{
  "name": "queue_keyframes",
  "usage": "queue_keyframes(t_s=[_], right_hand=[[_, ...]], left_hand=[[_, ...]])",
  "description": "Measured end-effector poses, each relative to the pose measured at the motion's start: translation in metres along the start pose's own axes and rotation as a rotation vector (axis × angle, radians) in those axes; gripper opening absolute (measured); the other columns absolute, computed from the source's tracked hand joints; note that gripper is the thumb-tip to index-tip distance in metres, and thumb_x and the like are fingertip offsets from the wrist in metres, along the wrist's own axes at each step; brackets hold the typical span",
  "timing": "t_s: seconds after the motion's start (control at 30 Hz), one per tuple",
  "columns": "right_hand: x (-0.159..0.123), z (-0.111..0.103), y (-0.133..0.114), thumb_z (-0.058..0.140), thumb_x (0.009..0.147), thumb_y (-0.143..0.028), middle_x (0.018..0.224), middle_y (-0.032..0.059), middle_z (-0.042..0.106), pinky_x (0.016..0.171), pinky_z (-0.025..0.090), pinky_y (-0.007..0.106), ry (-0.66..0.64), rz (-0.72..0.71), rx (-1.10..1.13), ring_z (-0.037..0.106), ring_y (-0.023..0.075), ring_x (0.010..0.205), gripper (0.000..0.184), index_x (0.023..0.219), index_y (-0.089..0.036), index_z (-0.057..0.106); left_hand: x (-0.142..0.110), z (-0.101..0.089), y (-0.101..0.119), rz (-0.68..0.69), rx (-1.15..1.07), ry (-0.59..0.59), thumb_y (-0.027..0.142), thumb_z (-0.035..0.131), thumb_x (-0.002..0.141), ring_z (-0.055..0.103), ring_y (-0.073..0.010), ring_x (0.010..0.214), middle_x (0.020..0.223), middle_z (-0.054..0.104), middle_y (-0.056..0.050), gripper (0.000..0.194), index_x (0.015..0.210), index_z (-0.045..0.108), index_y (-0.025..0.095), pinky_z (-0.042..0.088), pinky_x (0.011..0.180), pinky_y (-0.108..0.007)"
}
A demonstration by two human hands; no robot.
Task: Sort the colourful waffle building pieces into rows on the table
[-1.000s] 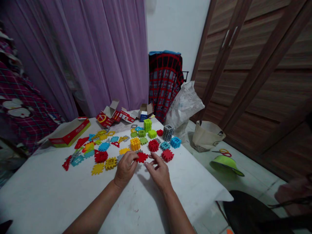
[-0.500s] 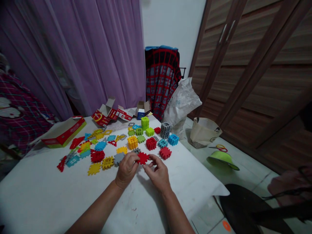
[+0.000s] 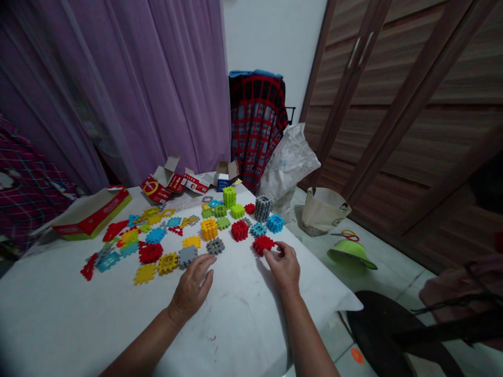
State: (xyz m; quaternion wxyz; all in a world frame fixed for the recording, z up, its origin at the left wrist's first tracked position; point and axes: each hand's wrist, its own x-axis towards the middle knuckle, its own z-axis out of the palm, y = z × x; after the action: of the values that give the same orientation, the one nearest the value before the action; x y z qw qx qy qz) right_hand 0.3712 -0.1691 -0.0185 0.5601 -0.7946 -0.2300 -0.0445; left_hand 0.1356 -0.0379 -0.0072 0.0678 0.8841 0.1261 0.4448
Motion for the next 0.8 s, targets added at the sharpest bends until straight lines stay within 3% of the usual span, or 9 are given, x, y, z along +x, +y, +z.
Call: queue_keyframes(t_s=[0.17,0.8], right_hand=[[-0.0007,0.0069,0.0015,0.065,0.063,-0.061,0.096,0.0078,0.064,0.074,0.049,0.036,-0.028,-0.036,-0.088,0.059,0.0219,0.079,0.056,0.099,-0.018,0.068],[-0.0014,0.0054,0.0043,0.061,0.064,-0.060,0.099,0.0098,0.066,0.074,0.048,0.037,-0.084,-0.025,-0.202,0.061,0.0240,0.082,0.059,0.104,-0.017,0.067]], left_hand=[[-0.0098,0.0005,-0.0020,-0.027,-0.012,-0.011,0.011,0.046,0.094,0.064,-0.0175,0.107,0.114,0.063,-0.008,0.036,0.128,0.051,0.022,0.057,0.095,-0.032],[-0.0116,0.0012,-0.0092,-0.153,-0.083,-0.012,0.013,0.046,0.093,0.064,-0.0177,0.109,0.116,0.064,-0.009,0.035,0.126,0.054,0.022,0.058,0.090,-0.029]])
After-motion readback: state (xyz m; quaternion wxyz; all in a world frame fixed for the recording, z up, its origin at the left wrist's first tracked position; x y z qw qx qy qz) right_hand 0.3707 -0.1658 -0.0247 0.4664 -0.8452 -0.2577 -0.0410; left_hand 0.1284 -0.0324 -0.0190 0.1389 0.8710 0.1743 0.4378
